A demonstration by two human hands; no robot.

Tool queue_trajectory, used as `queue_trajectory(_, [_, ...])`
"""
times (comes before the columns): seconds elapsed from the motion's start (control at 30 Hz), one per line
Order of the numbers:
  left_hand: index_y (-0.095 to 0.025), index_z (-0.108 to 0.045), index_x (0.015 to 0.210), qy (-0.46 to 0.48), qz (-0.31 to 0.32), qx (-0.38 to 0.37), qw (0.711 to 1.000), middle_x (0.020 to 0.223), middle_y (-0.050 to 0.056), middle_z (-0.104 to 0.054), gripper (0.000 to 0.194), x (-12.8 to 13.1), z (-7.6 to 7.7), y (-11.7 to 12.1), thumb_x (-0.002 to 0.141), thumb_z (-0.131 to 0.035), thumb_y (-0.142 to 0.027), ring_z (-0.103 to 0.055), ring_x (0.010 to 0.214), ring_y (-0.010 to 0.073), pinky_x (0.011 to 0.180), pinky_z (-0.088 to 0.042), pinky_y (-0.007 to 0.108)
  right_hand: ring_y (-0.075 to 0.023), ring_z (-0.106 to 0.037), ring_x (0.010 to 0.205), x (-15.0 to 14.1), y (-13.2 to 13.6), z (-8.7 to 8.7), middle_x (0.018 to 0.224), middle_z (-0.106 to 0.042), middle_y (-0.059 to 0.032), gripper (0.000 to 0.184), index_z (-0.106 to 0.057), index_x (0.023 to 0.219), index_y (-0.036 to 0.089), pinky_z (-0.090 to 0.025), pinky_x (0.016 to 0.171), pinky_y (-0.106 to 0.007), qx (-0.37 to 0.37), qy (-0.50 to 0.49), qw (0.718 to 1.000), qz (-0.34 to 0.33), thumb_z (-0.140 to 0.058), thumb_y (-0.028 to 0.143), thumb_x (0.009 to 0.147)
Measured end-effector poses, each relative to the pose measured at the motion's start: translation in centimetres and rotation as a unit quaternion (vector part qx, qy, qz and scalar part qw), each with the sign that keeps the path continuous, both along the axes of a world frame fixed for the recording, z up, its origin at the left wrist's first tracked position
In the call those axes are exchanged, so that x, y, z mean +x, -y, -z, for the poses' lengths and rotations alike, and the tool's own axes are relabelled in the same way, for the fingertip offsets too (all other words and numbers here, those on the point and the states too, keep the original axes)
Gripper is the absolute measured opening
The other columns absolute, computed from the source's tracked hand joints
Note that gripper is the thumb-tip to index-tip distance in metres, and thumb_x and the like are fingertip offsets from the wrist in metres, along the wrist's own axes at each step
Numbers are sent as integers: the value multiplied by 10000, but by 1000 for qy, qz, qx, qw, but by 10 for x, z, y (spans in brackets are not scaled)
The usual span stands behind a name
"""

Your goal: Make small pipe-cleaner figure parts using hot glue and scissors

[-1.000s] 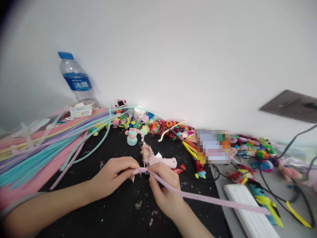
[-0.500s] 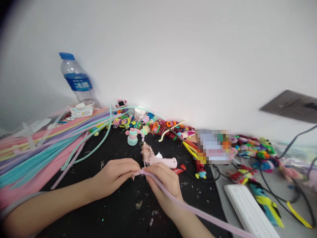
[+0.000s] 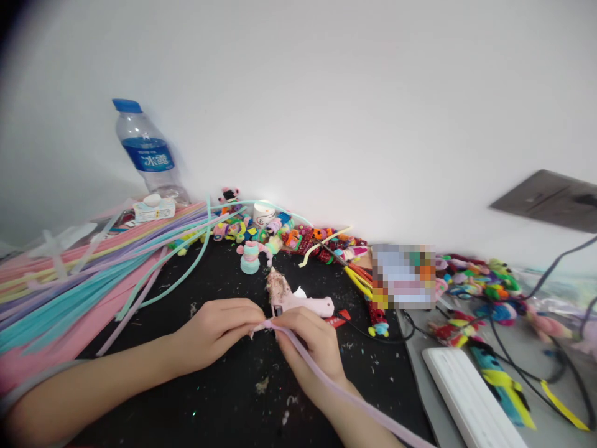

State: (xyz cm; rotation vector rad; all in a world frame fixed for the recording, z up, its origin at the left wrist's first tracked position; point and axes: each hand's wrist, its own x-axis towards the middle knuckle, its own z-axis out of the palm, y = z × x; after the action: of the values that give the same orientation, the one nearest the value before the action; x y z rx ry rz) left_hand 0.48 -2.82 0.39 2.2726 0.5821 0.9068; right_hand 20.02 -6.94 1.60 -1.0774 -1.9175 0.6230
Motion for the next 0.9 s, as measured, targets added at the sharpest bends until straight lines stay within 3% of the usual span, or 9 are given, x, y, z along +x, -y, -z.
queue_trajectory(0.33, [-141, -623, 932, 0, -16, 14, 1000, 878, 54, -665, 203, -2, 2, -5, 905, -422, -146, -596, 827, 136, 779, -468, 231, -167, -621, 700, 2, -2, -3, 767, -664, -44, 148, -670, 852, 190, -491, 635, -263, -14, 11, 999, 27, -546, 116, 820])
queue_trajectory(0.63, [-140, -632, 936, 4, -11, 33, 999, 883, 65, -680, 222, -2, 2, -6, 906, -413, -153, -608, 828, 146, 778, -483, 251, -170, -626, 707, 2, -2, -4, 774, -670, -45, 174, -679, 888, 197, -497, 640, -263, -16, 20, 1000, 11, -522, 139, 840])
queue_trajectory(0.9, [-160, -651, 934, 7, -25, -13, 1000, 883, 43, -692, 190, -4, 3, -9, 887, -467, -150, -616, 835, 140, 787, -474, 241, -176, -629, 750, 7, -3, -1, 821, -678, -51, 207, -676, 911, 207, -499, 676, -277, -10, 14, 1000, 15, -495, 125, 850])
